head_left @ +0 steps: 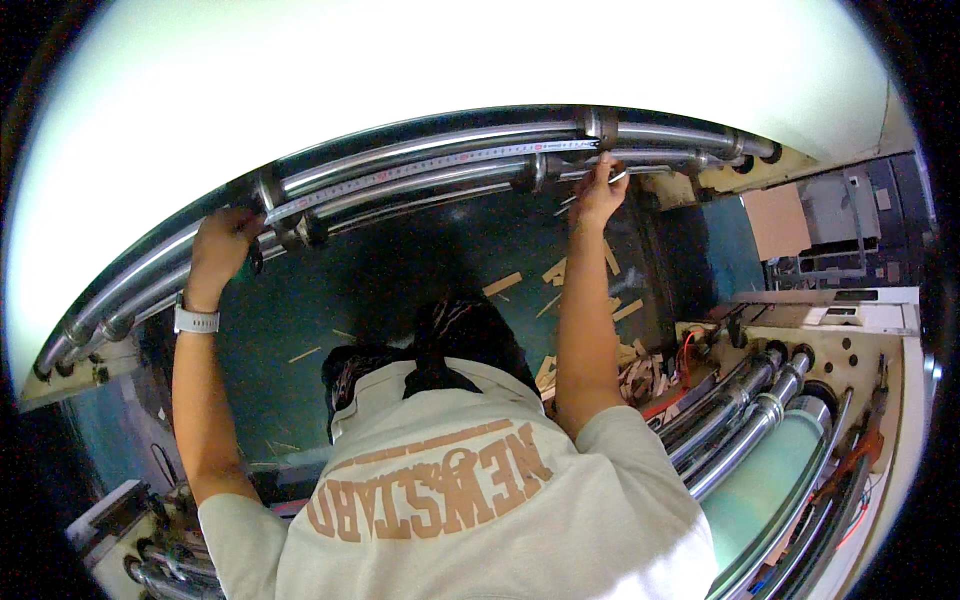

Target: The person measures the length of several metal pipes mounted horizontally on a wall using a tape measure. They extend the tape measure along the pipes and appear to mark or note the measurements.

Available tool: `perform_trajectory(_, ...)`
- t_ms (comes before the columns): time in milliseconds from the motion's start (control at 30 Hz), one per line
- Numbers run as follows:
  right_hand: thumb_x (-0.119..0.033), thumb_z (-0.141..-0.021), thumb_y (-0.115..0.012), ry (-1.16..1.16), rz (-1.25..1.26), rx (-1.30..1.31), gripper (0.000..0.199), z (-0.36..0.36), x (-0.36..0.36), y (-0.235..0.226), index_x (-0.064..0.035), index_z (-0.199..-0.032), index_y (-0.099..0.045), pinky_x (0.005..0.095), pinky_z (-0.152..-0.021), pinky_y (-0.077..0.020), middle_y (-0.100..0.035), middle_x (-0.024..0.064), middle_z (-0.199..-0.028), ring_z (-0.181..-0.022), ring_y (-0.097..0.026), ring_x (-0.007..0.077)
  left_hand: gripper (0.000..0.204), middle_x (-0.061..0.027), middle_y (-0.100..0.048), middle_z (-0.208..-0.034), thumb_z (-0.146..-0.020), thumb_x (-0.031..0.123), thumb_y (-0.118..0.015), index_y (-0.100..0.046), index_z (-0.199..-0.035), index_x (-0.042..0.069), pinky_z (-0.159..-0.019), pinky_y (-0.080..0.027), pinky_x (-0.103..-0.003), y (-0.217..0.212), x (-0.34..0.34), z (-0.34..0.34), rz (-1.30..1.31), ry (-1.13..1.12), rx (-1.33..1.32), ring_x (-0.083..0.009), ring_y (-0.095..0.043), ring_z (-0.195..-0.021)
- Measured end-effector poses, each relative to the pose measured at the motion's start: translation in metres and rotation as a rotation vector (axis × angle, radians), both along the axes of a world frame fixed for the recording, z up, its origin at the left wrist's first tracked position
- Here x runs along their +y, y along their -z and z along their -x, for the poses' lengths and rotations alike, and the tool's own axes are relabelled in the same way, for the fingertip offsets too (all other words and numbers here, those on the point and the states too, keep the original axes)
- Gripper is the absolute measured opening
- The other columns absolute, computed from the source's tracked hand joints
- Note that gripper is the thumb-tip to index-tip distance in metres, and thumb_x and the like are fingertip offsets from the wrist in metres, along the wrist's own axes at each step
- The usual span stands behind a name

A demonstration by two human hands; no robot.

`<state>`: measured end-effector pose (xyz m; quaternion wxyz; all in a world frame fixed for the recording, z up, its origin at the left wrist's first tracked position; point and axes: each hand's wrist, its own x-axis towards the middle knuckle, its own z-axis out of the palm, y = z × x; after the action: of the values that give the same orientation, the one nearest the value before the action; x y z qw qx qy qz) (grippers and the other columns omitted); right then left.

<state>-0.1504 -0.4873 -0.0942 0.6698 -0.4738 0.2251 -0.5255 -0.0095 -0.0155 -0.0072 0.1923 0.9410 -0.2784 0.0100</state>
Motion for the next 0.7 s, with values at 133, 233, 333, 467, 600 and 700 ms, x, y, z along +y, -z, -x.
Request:
perform_trajectory(133, -0.019, -0.081, -0.061, -0.116, 0.113, 0.066, 0.014, -0.009, -0.014, -0.012, -0.0129, -0.078, -0.049, 0.0191, -0.037, -0.0275, -0.046, -0.0049, -0.060, -0.044, -0.037, 0.0043, 0.026, -0.0185, -0.059, -0.075, -0.077, 0.029, -0.056, -0.063, -0.079, 0.004, -0.060, -0.043, -0.041, -0.001, 0.000, -0.002, -0.077, -0.018, 0.047, -0.0352, -0.057, -0.072)
perform_trajectory(233, -0.018, -0.081, -0.060, -0.082, 0.132, 0.071, 0.015, -0.015, -0.015, -0.012, -0.0129, -0.075, -0.048, 0.0191, -0.038, -0.0273, -0.046, -0.0051, -0.058, -0.045, -0.037, 0.0042, 0.027, -0.0190, -0.059, -0.077, -0.077, 0.030, -0.056, -0.063, -0.081, 0.003, -0.062, -0.044, -0.040, 0.001, 0.002, 0.000, -0.058, -0.046, 0.035, -0.0358, -0.057, -0.074)
perform_trajectory(333, -0.017, -0.082, -0.060, -0.074, 0.104, 0.064, 0.016, -0.017, -0.017, -0.009, -0.0129, -0.074, -0.047, 0.0192, -0.038, -0.0268, -0.045, -0.0046, -0.057, -0.044, -0.036, 0.0041, 0.028, -0.0191, -0.060, -0.079, -0.077, 0.031, -0.057, -0.063, -0.083, 0.004, -0.065, -0.044, -0.040, 0.006, 0.003, -0.002, -0.034, -0.016, -0.054, -0.0352, -0.057, -0.076)
perform_trajectory(467, -0.016, -0.080, -0.061, -0.064, 0.066, 0.043, 0.012, -0.018, -0.027, 0.000, -0.0142, -0.080, -0.048, 0.0209, -0.041, -0.0312, -0.047, -0.0027, -0.065, -0.051, -0.041, 0.0090, 0.030, -0.0193, -0.060, -0.084, -0.078, 0.032, -0.057, -0.063, -0.086, 0.004, -0.068, -0.045, -0.040, 0.006, 0.003, -0.006, -0.080, -0.021, 0.034, -0.0344, -0.057, -0.081)
perform_trajectory(600, -0.030, -0.080, -0.055, -0.216, -0.017, 0.126, 0.020, -0.011, -0.049, 0.012, -0.0161, -0.093, -0.048, 0.0325, -0.060, -0.0389, -0.051, 0.0027, -0.082, -0.073, -0.048, 0.0187, 0.030, -0.0180, -0.061, -0.088, -0.078, 0.032, -0.055, -0.063, -0.090, 0.005, -0.070, -0.045, -0.039, -0.002, 0.005, -0.004, -0.043, -0.043, 0.174, -0.0336, -0.057, -0.082)
perform_trajectory(700, -0.033, -0.081, -0.053, -0.203, 0.439, 0.305, 0.022, -0.009, -0.069, 0.017, -0.0142, -0.093, -0.048, 0.0343, -0.061, -0.0405, -0.053, 0.0043, -0.084, -0.072, -0.049, 0.0187, 0.028, -0.0162, -0.061, -0.086, -0.079, 0.031, -0.052, -0.064, -0.089, 0.007, -0.070, -0.046, -0.041, -0.006, 0.004, 0.000, -0.023, 0.000, 0.094, -0.0330, -0.057, -0.081)
